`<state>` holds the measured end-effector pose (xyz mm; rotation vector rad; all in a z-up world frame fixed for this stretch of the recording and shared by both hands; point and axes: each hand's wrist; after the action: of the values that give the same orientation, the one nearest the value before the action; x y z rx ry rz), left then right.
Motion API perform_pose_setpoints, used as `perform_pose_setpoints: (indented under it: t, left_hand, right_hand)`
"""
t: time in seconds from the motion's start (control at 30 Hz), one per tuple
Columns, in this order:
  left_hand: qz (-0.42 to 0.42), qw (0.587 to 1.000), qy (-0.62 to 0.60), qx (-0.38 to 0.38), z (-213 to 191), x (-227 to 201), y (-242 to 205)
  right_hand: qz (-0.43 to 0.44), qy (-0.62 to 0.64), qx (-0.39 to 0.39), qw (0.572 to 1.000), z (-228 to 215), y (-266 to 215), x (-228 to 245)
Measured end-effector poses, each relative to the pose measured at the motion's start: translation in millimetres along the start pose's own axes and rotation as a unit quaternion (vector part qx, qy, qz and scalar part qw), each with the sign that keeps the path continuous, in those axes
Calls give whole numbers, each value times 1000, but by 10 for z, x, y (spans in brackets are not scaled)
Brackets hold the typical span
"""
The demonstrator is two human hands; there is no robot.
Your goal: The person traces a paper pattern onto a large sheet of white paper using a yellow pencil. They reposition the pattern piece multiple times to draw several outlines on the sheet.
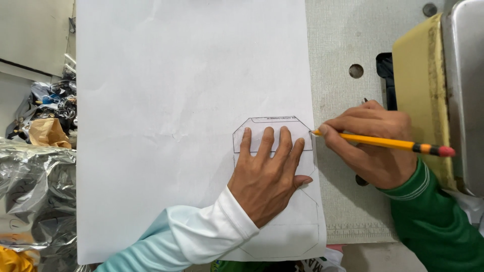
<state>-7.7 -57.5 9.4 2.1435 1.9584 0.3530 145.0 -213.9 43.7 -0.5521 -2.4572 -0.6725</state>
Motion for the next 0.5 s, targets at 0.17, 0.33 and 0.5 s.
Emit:
perform_pose_setpoints:
  t: [0.17, 0.33, 0.5]
  left_hand:
    - [-3, 1000, -11, -3, 22, 1, -12]
    - [1, 1000, 1, 10, 4, 4, -5]
    - [2, 1000, 2, 11, 0, 3, 3]
  right_hand:
    - [8, -27, -47, 999, 6, -27, 1]
    - [-7, 5, -44, 999, 55, 11, 10]
    - [14, 45, -31, 998, 120, -3, -1]
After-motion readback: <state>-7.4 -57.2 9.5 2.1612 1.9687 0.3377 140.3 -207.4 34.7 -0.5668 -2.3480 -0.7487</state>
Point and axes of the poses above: each hand's wrist, its own y-axis towards the middle knuckle, its own z-axis out of the palm, x = y × z, and after that the axes turned 5 degrees about y, right-handed
